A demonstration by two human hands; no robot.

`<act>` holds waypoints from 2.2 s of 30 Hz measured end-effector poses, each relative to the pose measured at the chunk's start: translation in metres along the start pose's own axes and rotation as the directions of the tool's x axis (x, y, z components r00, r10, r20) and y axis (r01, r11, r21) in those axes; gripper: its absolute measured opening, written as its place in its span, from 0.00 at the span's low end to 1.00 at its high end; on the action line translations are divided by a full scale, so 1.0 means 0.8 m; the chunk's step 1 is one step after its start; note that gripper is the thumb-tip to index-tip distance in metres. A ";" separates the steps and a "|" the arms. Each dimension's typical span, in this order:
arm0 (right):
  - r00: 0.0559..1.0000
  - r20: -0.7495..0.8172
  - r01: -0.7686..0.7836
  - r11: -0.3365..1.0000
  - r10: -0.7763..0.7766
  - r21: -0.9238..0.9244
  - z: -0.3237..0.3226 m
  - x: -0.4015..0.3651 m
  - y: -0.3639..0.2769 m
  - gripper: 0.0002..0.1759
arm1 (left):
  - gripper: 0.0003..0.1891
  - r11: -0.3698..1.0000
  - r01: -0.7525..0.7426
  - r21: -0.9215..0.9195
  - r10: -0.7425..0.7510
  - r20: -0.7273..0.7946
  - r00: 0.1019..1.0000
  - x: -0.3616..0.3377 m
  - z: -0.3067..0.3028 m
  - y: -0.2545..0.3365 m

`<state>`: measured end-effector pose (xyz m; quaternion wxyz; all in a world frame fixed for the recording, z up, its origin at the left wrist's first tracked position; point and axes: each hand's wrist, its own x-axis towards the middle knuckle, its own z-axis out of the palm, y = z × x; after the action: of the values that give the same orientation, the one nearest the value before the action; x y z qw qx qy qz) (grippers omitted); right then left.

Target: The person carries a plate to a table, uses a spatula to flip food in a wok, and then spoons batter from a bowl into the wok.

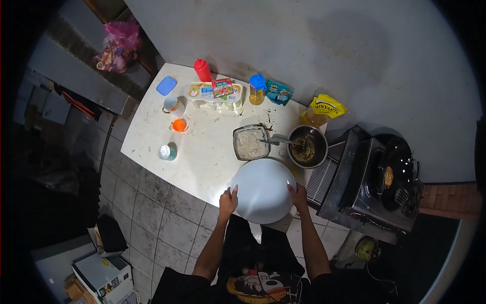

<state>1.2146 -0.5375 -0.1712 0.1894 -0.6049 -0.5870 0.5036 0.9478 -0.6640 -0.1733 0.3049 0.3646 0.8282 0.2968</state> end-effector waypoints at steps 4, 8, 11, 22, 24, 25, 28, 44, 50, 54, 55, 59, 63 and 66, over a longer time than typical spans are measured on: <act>0.985 -0.173 -0.073 0.956 0.023 -0.285 0.018 0.006 -0.018 0.20 | 0.27 0.992 -0.006 0.127 -0.006 0.094 0.996 0.028 -0.028 0.015; 0.950 -0.294 -0.215 0.903 0.105 -0.373 0.032 0.007 -0.033 0.21 | 0.27 0.973 -0.130 0.190 0.106 0.133 0.985 0.050 -0.034 0.009; 0.933 -0.343 -0.212 0.940 0.113 -0.266 0.039 0.001 -0.021 0.20 | 0.27 0.953 -0.197 0.228 0.153 0.199 0.968 0.060 -0.031 0.001; 0.887 -0.461 -0.017 0.999 -0.005 -0.044 0.020 -0.051 0.010 0.17 | 0.26 0.981 -0.186 0.062 0.161 0.290 0.943 0.059 -0.016 -0.018; 0.888 -0.459 -0.020 0.994 -0.033 -0.111 0.018 -0.062 0.026 0.18 | 0.25 0.971 -0.231 0.061 0.207 0.263 0.942 0.058 -0.025 -0.015; 0.884 -0.466 -0.035 0.988 -0.038 -0.148 0.015 -0.069 0.030 0.17 | 0.25 0.965 -0.260 -0.032 0.261 0.196 0.945 0.062 -0.019 -0.021; 0.950 -0.239 -0.180 0.978 0.200 0.106 -0.001 -0.098 0.036 0.17 | 0.23 0.948 -0.319 0.011 0.313 0.170 0.934 0.058 -0.023 -0.013; 0.958 -0.279 0.024 0.942 0.075 0.335 -0.410 -0.268 0.097 0.08 | 0.07 0.910 -0.297 -0.290 0.177 -0.375 0.910 -0.048 0.082 0.157; 0.695 -0.714 0.081 0.996 -0.085 -0.040 -0.549 -0.237 0.181 0.09 | 0.09 0.774 -0.209 -0.598 0.300 0.057 0.952 -0.153 0.177 0.330; 0.585 -0.788 -0.014 0.968 -0.194 -0.249 -0.605 -0.197 0.180 0.21 | 0.10 0.773 -0.207 -0.600 0.376 0.169 0.911 -0.182 0.193 0.422; 0.587 -0.786 -0.003 0.970 -0.196 -0.244 -0.608 -0.191 0.187 0.21 | 0.11 0.761 -0.203 -0.616 0.390 0.185 0.902 -0.187 0.195 0.438; 0.623 -0.737 -0.112 0.903 -0.262 -0.416 -0.616 -0.157 0.207 0.26 | 0.13 0.746 -0.423 -0.514 0.532 0.078 0.843 -0.188 0.204 0.483; 0.687 -0.698 -0.249 0.837 -0.202 -0.487 -0.626 -0.143 0.210 0.22 | 0.15 0.784 -0.342 -0.519 0.449 0.093 0.889 -0.180 0.211 0.510; 0.722 -0.643 -0.315 0.706 -0.256 -0.635 -0.639 -0.142 0.207 0.20 | 0.15 0.771 -0.470 -0.429 0.516 -0.010 0.856 -0.166 0.219 0.521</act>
<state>1.7484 -0.4940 -0.0481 0.1381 -0.7816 -0.6079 -0.0213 1.3234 -0.4883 0.0509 0.3312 0.5112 0.6027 0.5154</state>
